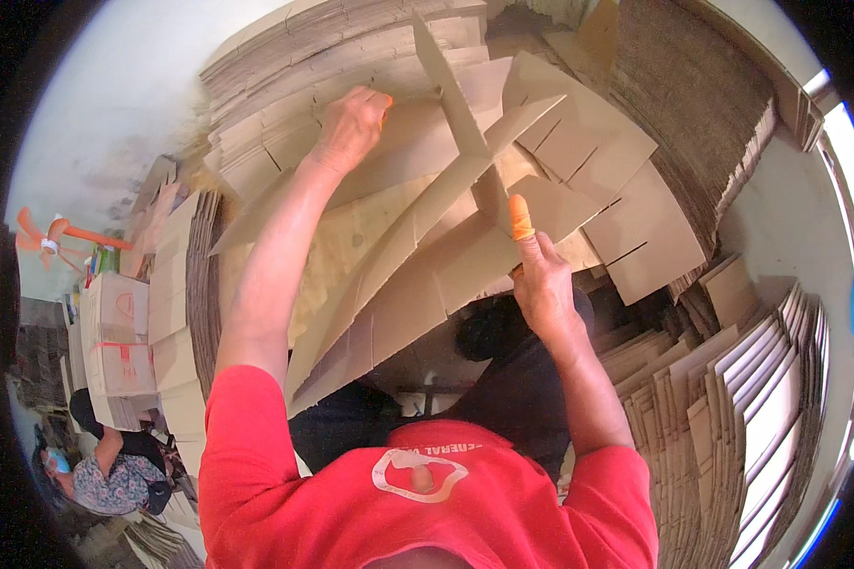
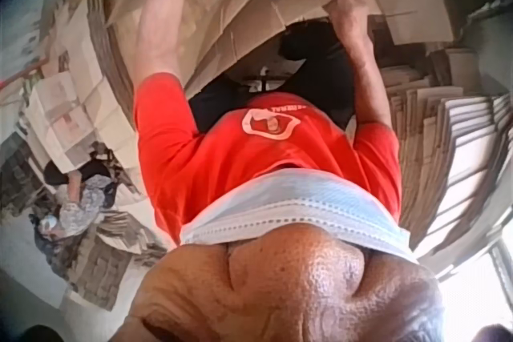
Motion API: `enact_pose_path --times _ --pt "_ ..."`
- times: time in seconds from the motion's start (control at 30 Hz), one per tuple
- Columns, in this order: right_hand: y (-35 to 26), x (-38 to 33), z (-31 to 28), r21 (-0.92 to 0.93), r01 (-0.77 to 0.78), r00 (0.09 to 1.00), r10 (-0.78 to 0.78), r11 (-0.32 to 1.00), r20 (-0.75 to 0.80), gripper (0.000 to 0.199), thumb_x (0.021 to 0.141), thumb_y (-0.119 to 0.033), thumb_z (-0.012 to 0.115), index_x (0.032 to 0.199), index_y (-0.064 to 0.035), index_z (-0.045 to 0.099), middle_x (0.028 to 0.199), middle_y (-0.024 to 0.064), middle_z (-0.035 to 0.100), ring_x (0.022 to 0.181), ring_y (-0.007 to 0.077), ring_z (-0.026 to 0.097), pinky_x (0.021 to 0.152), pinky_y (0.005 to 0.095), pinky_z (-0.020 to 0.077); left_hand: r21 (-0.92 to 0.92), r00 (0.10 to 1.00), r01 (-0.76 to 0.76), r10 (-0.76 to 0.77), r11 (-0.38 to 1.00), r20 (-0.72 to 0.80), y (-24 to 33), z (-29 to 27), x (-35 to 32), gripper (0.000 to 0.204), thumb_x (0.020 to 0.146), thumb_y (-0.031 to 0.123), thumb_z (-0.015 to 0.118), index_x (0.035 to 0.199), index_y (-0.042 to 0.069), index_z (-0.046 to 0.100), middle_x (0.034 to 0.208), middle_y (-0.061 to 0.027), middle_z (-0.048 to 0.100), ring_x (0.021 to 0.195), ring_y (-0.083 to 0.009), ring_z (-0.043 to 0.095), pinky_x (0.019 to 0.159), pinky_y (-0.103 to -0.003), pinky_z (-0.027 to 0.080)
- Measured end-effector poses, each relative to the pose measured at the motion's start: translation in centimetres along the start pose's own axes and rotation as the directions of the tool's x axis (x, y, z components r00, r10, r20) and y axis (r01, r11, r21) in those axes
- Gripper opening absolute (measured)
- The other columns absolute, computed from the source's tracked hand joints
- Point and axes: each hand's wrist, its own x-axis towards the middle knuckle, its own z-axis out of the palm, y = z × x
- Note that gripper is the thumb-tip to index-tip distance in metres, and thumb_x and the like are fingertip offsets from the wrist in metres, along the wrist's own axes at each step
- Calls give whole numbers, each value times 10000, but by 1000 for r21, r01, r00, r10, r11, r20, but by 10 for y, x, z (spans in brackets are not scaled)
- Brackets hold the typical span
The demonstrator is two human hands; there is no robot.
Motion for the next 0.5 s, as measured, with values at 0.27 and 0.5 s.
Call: enact_pose_path --times 0.27,0.5 --pt "-9 3 -14 12 81 995 -80 997 -67 891 586 203 513 1415 -98 384 872 184 542 745 363 576 669 347 503 -80 1000 20 -20 997 8 18 -22 -12 91 690 -41 572 729 25 621 718 -109 611 760 -274 591 648 -381 514" --pt "-17 -3 -26 -14 112 993 -113 994 -28 882 580 208 511 1396 -113 420 831 173 524 707 345 565 651 342 500 -74 980 86 -98 994 -171 10 -35 -16 87 683 -45 577 731 14 621 712 -122 612 749 -286 595 645 -393 508"
